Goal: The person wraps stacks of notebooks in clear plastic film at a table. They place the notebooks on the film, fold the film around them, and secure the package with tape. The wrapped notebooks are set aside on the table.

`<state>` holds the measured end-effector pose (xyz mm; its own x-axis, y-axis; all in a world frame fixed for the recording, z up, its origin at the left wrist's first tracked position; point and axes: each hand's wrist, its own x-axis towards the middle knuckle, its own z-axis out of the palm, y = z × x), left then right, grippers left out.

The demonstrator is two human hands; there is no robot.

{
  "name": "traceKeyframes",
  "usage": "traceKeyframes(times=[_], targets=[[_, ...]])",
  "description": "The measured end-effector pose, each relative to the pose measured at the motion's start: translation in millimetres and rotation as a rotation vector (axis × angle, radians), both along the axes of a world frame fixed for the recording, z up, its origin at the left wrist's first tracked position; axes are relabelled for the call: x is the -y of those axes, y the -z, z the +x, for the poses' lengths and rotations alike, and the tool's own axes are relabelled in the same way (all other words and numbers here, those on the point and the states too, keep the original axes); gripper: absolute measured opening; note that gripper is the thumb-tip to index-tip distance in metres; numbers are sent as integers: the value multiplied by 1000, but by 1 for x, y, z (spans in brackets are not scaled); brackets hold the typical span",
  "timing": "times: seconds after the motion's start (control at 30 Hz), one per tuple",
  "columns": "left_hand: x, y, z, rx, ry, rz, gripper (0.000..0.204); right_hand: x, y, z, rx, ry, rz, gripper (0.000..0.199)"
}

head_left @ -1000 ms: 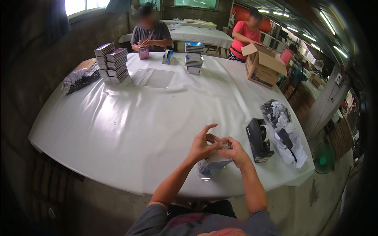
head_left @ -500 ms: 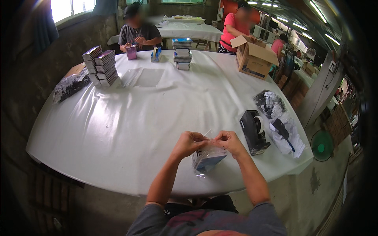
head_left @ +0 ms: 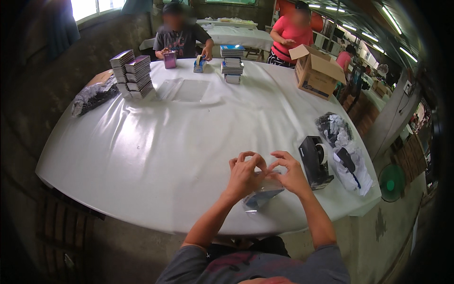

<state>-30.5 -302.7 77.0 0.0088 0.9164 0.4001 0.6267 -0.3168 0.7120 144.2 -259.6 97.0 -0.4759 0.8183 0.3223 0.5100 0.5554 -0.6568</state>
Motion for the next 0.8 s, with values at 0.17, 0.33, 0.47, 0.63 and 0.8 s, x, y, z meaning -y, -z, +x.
traceKeyframes(times=[0.17,0.33,0.47,0.63,0.8], targets=[[5,-6,-1,-16,47,-54,79,7,1,0,25,35,34,18],[20,-21,-11,-32,152,-46,117,14,-1,-3,34,112,56,13],[25,-22,-9,-121,143,-97,128,21,-2,-3,101,133,117,11],[26,-5,-2,-194,66,3,124,34,-6,-6,253,116,308,9],[31,-6,-3,-302,45,109,70,64,-27,4,424,-2,283,30]])
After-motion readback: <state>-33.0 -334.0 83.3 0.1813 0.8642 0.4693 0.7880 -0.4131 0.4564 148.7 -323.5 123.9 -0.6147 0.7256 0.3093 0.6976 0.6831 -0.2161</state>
